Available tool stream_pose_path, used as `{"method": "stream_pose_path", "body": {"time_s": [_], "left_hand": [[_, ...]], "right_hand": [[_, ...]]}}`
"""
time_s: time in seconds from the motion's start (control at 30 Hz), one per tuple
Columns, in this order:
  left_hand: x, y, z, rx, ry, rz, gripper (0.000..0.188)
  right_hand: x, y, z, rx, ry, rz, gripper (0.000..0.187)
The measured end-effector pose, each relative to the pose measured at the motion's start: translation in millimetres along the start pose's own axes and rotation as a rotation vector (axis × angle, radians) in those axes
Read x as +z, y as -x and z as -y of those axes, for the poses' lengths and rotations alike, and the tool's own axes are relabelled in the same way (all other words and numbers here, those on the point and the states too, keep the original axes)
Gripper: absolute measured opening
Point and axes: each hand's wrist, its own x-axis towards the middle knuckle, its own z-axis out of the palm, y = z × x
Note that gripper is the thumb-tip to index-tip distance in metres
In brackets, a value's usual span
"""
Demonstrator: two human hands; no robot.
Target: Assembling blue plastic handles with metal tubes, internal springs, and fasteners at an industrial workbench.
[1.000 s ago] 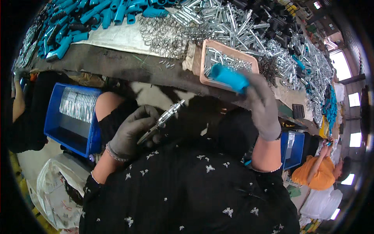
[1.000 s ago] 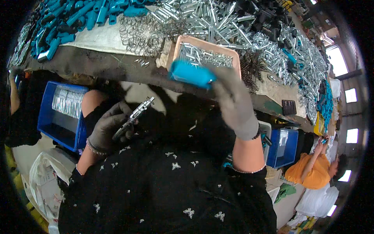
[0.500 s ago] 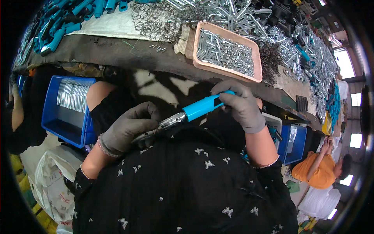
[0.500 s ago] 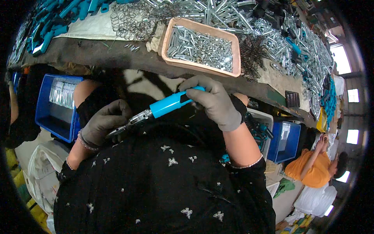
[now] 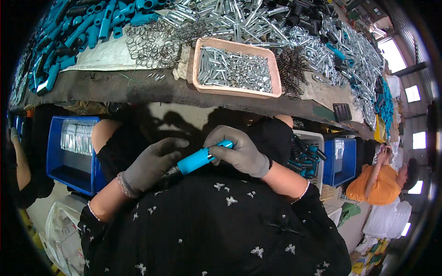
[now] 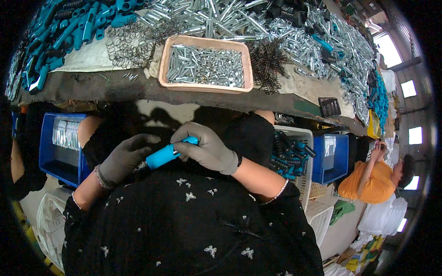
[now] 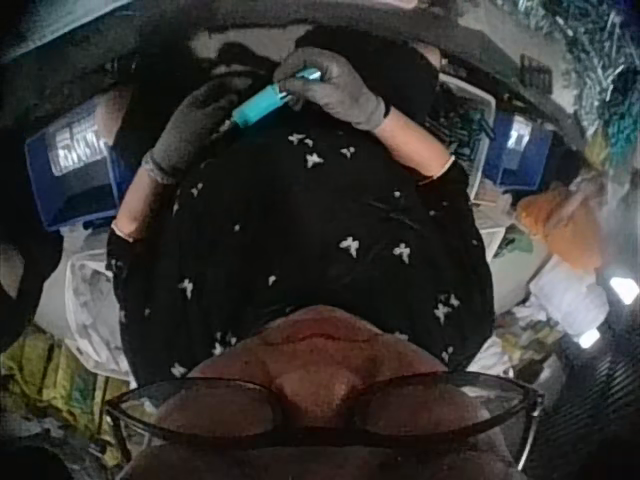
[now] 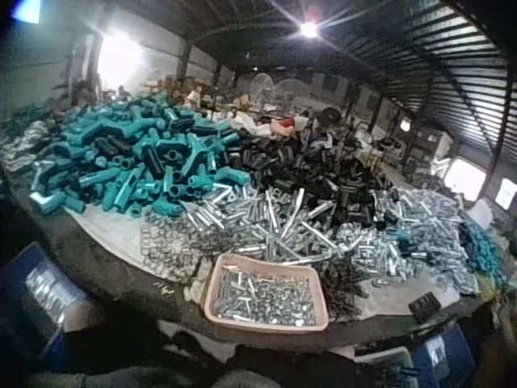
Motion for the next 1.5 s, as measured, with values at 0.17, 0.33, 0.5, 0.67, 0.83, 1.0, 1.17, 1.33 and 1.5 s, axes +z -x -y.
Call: {"method": "stream_pose_path", "body": {"time_s": [0.17, 0.33, 0.5, 0.67, 0.83, 1.0, 1.17, 1.33, 1.5], "left_hand": [[1.6, -6.4, -0.7, 0.028, 0.011, -0.002, 0.039], [4.7, -3.6, -2.0, 0.025, -0.028, -0.029, 0.045], [5.7, 2.5, -7.4, 0.159, 0.130, 0.140, 0.053], [7.5, 5.2, 2.9, 0.234, 0.309, 0.084, 0.054], [4.6, 7.3, 3.7, 0.131, 0.474, 0.030, 0.045], [-1.5, 16.4, -0.3, 0.099, 0.504, 0.020, 0.052], [-4.9, 14.4, 5.1, 0.064, 0.502, -0.012, 0.049], [-3.5, 15.3, -0.5, 0.022, 0.518, 0.000, 0.042], [-4.7, 12.8, 5.1, 0.000, 0.552, 0.019, 0.038]], "right_hand": [[-3.2, -1.1, -11.7, -0.300, 0.143, -0.011, 0.010], [8.1, -1.3, -9.0, -0.072, 0.164, -0.023, 0.014], [16.4, -22.8, -2.9, -0.211, 0.437, -0.050, 0.018], [3.2, -64.2, 60.4, -0.510, 1.023, -0.319, 0.024], [-50.9, -114.7, 68.7, -0.074, 1.200, -0.494, 0.025], [-27.6, -98.7, 78.2, -0.165, 0.961, -0.540, 0.017], [22.7, -56.7, 59.0, -0.402, 0.762, -0.083, 0.014], [30.3, -58.2, 27.2, -0.474, 0.899, -0.123, 0.015], [33.6, -61.7, 19.5, -0.602, 0.952, -0.139, 0.015]]}}
